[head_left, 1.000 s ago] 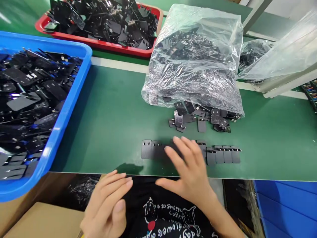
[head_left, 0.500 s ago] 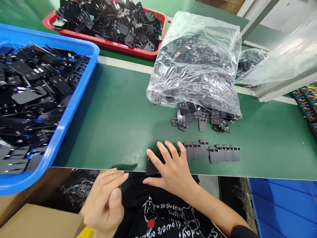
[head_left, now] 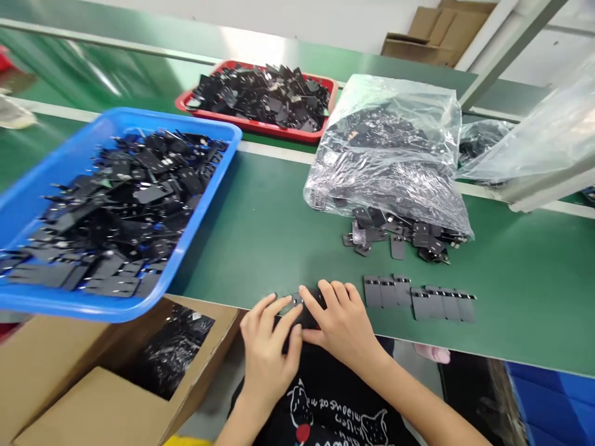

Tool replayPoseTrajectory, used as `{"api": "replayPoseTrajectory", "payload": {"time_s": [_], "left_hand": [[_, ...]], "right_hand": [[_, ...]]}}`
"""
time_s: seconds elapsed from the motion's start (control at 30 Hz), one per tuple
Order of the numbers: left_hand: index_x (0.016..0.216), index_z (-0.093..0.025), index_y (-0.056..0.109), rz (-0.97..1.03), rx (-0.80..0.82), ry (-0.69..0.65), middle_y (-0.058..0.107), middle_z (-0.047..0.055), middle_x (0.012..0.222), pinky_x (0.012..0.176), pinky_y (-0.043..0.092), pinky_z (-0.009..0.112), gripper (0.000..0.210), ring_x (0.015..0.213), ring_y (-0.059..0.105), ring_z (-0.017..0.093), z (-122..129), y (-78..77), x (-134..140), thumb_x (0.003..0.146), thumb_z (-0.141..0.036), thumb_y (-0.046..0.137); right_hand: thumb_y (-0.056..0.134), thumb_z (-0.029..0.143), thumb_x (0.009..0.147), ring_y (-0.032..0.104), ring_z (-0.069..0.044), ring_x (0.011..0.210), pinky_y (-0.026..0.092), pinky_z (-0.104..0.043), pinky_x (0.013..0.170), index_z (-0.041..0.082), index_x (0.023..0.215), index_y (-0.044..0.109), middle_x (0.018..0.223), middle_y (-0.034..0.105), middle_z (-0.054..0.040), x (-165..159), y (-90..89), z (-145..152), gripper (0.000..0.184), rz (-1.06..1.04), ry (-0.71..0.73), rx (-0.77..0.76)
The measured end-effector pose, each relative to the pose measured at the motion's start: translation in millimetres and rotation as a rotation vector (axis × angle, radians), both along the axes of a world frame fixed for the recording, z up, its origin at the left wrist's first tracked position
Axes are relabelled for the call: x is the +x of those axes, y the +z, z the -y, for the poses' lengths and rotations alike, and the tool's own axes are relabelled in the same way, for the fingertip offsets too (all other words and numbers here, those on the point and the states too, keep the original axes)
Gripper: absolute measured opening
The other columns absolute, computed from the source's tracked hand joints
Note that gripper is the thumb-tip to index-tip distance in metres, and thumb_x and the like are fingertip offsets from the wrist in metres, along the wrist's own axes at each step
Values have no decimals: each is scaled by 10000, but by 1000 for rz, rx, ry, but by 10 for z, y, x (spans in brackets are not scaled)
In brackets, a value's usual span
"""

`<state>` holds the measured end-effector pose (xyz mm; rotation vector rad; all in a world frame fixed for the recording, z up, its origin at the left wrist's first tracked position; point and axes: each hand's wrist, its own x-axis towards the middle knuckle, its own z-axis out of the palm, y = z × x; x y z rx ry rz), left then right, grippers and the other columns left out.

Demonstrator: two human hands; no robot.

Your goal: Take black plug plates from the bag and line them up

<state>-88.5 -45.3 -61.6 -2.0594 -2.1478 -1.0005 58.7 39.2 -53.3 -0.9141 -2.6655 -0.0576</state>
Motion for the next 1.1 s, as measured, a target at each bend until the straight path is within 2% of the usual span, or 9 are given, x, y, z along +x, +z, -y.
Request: {"api": "replayPoseTrajectory", "payload": {"time_s": [0.1,0.17,0.33,0.47,0.57,0.7,0.83,0.93,1.1], "left_hand": [[1121,-254,642,105,-20,-7,626,48,1191,1024,364,424,288,1220,484,236,88,-21,8,871,-161,534],[1117,-287,646,356,-49,14,620,19,1226,1056,369,405,268,1235,492,210,149,-5,-22,905,-216,497],[1262,-255,571,1496,-188,82,555,41,1363,1123,349,399,413,1309,465,218,82,289,15,950,-448,382],[974,-155,683,2330,-608,71,713,60,977,888,494,283,359,965,658,179,-177,571,216,926,-441,472],[802,-152,667,2639,-721,60,685,19,731,721,495,239,337,722,656,139,-353,638,369,913,-430,512],[1050,-106,639,2802,-855,-71,708,75,971,904,477,293,402,903,664,169,-551,652,476,921,-440,456],[1301,-82,516,2708,-968,-261,636,143,1230,1047,397,423,543,1130,603,243,-714,714,471,932,-462,398],[1369,-75,458,2627,-1053,-415,564,165,1340,1087,356,450,617,1267,515,273,-794,772,441,925,-499,386],[1335,-69,497,2504,-1094,-558,570,175,1332,1101,345,426,610,1291,500,276,-849,851,462,912,-498,398]], "right_hand": [[584,615,886,483,-286,923,393,-423,817,149,1203,601,1035,556,-130,-11,-18,8,564,-55,24,14],[554,625,897,493,-281,906,398,-412,805,126,1175,611,994,554,-126,-7,-5,6,574,-115,36,1],[409,635,957,501,-250,860,402,-385,778,111,1121,626,950,546,-120,28,258,30,590,-356,86,-53],[419,657,947,512,-252,864,394,-401,803,142,1148,621,947,578,-103,37,520,82,588,-332,152,-70],[446,697,917,537,-279,968,350,-466,944,157,1226,588,1052,611,-107,99,624,82,639,-229,130,-65],[345,659,969,478,-330,1208,120,-629,1119,166,1249,550,1266,565,-132,397,750,60,602,-355,137,29],[408,467,1016,540,-323,1156,299,-644,1062,201,1270,560,1222,582,-109,837,798,44,398,-712,13,64],[453,450,997,591,-327,1054,399,-641,982,208,1215,630,1127,624,-102,1093,688,14,371,-1001,-95,73],[593,484,930,523,-365,1179,411,-651,976,226,1310,560,1251,564,-137,1260,478,4,461,-1022,-101,-158]]}}
